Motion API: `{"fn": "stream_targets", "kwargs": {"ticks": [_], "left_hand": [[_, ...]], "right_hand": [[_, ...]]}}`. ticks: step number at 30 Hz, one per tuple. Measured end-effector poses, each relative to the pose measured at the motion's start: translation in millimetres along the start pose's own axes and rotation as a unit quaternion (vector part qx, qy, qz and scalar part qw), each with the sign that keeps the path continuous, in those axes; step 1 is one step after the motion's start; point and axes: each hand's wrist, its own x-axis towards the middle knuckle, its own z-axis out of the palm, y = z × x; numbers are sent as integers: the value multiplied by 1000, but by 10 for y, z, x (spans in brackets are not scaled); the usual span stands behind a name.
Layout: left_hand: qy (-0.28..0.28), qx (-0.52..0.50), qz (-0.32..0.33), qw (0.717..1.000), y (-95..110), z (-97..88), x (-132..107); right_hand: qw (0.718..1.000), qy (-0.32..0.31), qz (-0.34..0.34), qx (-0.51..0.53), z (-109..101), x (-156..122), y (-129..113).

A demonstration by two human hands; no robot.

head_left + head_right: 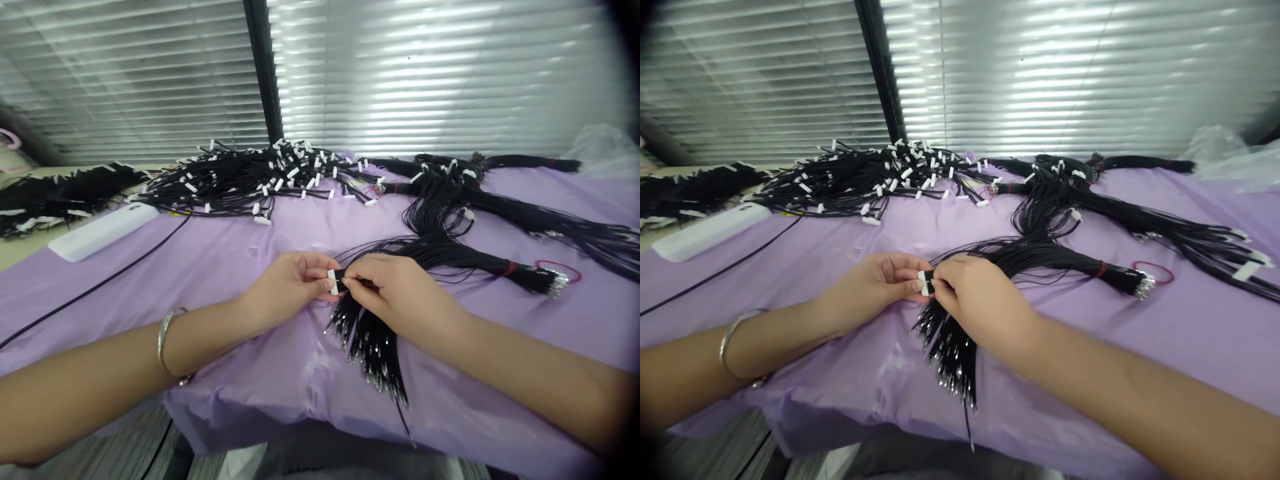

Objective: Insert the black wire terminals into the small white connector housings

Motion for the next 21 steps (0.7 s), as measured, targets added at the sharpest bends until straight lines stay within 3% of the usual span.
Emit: {"fn": "stream_targets", "kwargs": {"ticks": [7,11,21], "left_hand": [[4,4,5,1000,-21,-30,33],[-6,-5,2,1000,-28,-48,51],[10,-6,0,1000,-14,-22,20]], "right_hand": [[994,36,-23,-99,111,-32,33],[998,52,45,-6,77,-21,63],[992,41,74,93,74,-1,48]]}}
